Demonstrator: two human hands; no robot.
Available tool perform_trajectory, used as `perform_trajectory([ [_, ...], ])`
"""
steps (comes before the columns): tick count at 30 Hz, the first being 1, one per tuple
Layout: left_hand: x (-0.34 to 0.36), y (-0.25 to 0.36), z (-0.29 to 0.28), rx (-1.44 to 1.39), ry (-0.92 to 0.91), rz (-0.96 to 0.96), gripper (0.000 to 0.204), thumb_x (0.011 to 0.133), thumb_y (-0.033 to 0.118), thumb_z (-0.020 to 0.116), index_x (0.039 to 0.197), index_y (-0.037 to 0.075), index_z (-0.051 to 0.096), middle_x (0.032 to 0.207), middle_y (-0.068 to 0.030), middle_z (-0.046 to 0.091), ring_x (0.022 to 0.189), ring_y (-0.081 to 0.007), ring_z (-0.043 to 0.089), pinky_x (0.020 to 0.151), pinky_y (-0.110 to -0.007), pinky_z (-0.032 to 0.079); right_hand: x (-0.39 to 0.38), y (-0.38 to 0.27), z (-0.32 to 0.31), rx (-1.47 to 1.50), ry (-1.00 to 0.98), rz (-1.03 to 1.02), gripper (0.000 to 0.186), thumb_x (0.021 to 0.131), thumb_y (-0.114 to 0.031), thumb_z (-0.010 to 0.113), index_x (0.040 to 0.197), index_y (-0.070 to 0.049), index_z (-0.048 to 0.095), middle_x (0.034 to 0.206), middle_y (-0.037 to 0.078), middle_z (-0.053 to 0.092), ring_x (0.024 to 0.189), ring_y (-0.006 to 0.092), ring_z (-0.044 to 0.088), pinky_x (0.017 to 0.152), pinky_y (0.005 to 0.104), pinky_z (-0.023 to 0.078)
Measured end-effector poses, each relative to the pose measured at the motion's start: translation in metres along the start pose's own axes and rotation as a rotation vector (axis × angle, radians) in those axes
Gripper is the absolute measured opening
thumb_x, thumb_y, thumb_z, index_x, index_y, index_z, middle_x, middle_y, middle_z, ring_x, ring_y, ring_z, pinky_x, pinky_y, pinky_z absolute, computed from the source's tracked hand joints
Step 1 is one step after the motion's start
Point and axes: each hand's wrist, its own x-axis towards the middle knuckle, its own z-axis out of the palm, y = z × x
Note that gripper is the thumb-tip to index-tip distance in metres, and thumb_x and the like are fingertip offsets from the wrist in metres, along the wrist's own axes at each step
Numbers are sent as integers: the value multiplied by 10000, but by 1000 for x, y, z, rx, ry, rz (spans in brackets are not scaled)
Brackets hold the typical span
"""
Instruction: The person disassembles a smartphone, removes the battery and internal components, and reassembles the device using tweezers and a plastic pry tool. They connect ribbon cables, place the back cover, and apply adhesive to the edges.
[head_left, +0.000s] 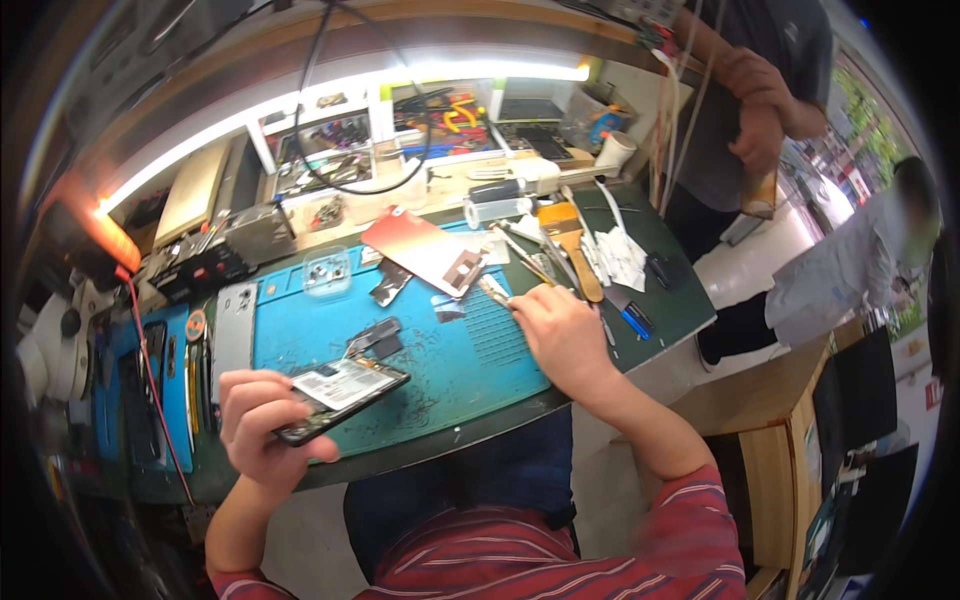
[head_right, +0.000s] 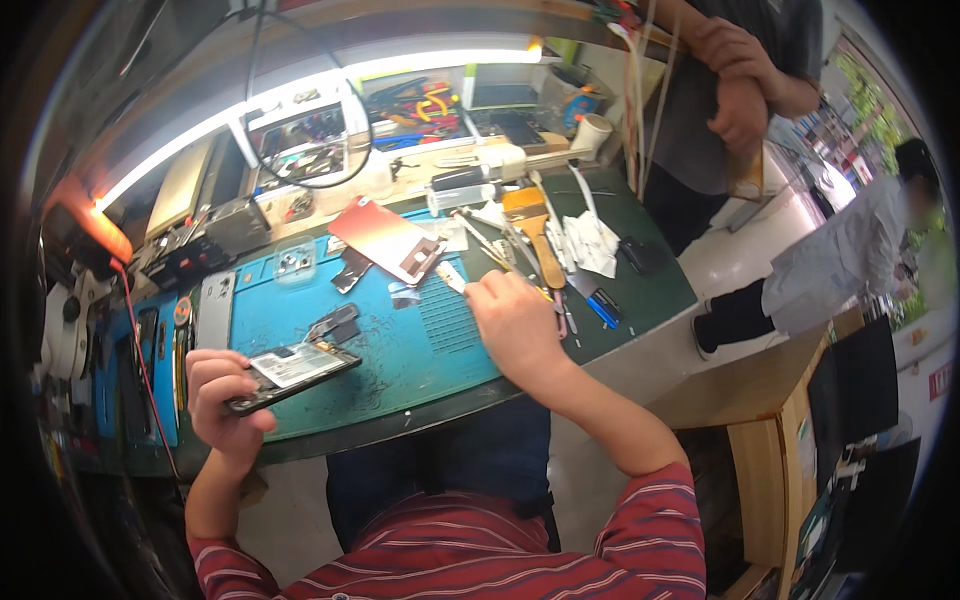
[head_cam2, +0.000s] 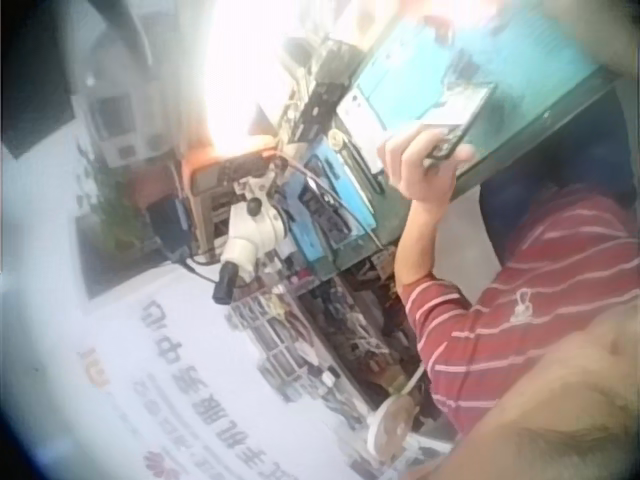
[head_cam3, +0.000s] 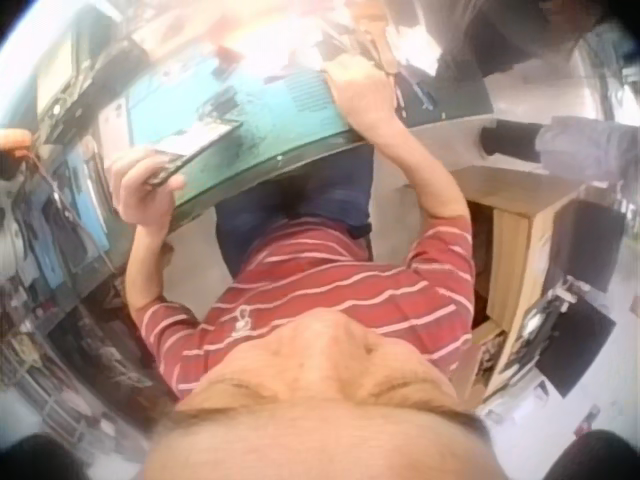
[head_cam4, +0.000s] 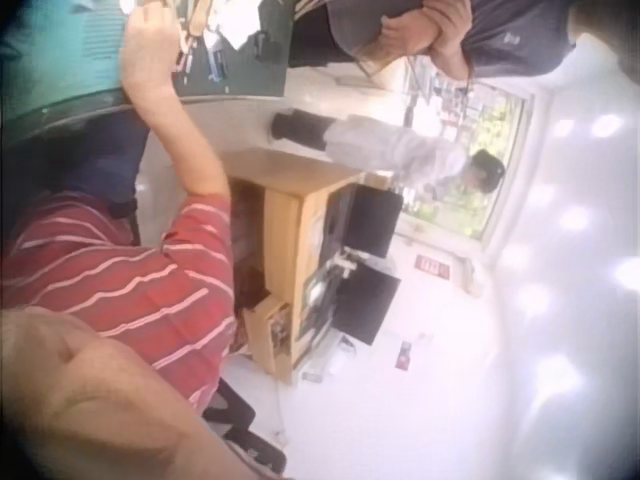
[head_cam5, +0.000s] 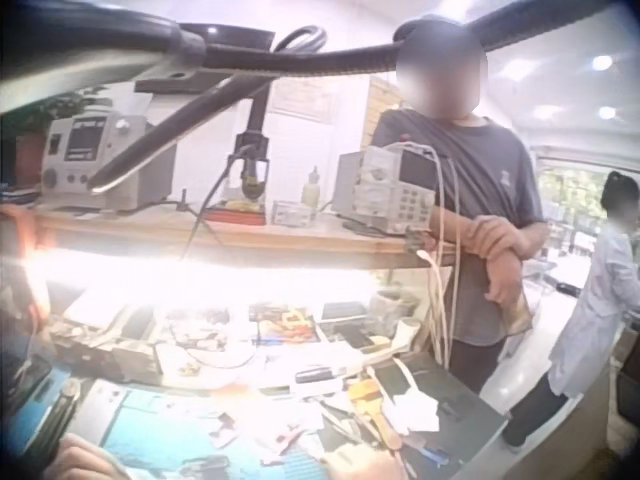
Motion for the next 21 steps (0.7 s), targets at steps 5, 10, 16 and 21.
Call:
perform_trajectory([
  [5, -10, -13, -1, -113, 156, -325, 567, 964, 588, 767, 1015, 32, 666, 917, -76, 675, 877, -229, 633, 796, -326, 503, -10, -5, 4, -211, 150, -144, 228, 869, -89, 692, 1086, -35, 737, 864, 37, 619, 820, 197, 646, 696, 341, 524],
  [10, 5, -22, -7, -137, 160, -636, 402, 1084, 418, 716, 1125, 18, 709, 977, -31, 669, 888, -111, 583, 807, -243, 445, -4, -1, -4, -37, 196, -100, 226, 863, -67, 775, 1088, -90, 784, 956, 21, 727, 882, 221, 703, 766, 348, 543],
  [16, 17, -42, -2, -153, 137, -677, 300, 1131, 299, 663, 1187, 13, 735, 1057, -34, 696, 928, -93, 625, 883, -245, 482, 22, 51, -8, 84, 90, 163, 72, 961, -156, 760, 1002, -99, 774, 1000, 54, 726, 986, 318, 695, 895, 438, 554],
  [21, 12, -45, -1, -163, 147, -695, 299, 1134, 285, 654, 1213, 7, 731, 1078, -47, 711, 1026, -131, 680, 980, -281, 509, 70, 97, -19, 117, -461, 105, 266, 944, -187, 816, 1193, -135, 739, 1108, 93, 668, 1141, 299, 652, 955, 428, 538],
])
